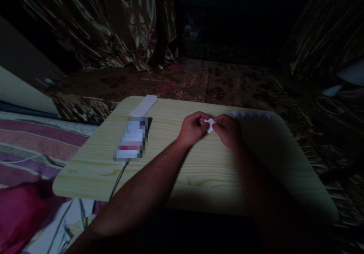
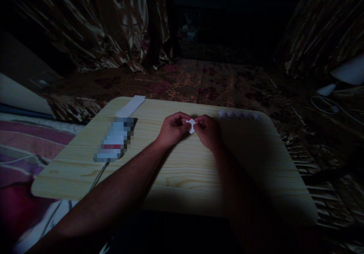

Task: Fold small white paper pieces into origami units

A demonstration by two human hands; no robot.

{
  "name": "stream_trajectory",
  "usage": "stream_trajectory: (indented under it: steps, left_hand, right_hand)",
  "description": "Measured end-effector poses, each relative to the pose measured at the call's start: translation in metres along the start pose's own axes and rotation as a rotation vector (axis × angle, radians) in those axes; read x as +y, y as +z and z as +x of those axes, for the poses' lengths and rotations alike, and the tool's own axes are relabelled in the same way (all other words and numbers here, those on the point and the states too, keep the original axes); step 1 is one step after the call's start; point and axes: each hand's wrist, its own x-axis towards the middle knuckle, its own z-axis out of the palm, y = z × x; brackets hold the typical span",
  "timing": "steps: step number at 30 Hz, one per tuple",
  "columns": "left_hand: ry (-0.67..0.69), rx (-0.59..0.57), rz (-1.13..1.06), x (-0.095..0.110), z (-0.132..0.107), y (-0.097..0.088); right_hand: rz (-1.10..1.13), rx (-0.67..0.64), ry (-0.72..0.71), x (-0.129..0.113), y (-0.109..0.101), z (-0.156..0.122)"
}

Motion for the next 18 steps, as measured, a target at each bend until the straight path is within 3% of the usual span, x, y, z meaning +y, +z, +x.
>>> stream_trajectory:
  steps: [8, 18]
  left_hand:
    - [0.008, 0.051, -0.031, 0.0014, -0.0003, 0.0023]
    - [-0.018, 0.020, -0.008, -0.0023, -0.0020, 0.0030]
  right_hand:
    - [0.020, -0.016, -0.034, -0.0024, -0.0037, 0.0007]
    - [0.008, 0.011, -0.011, -0.0013, -0.0039, -0.0009]
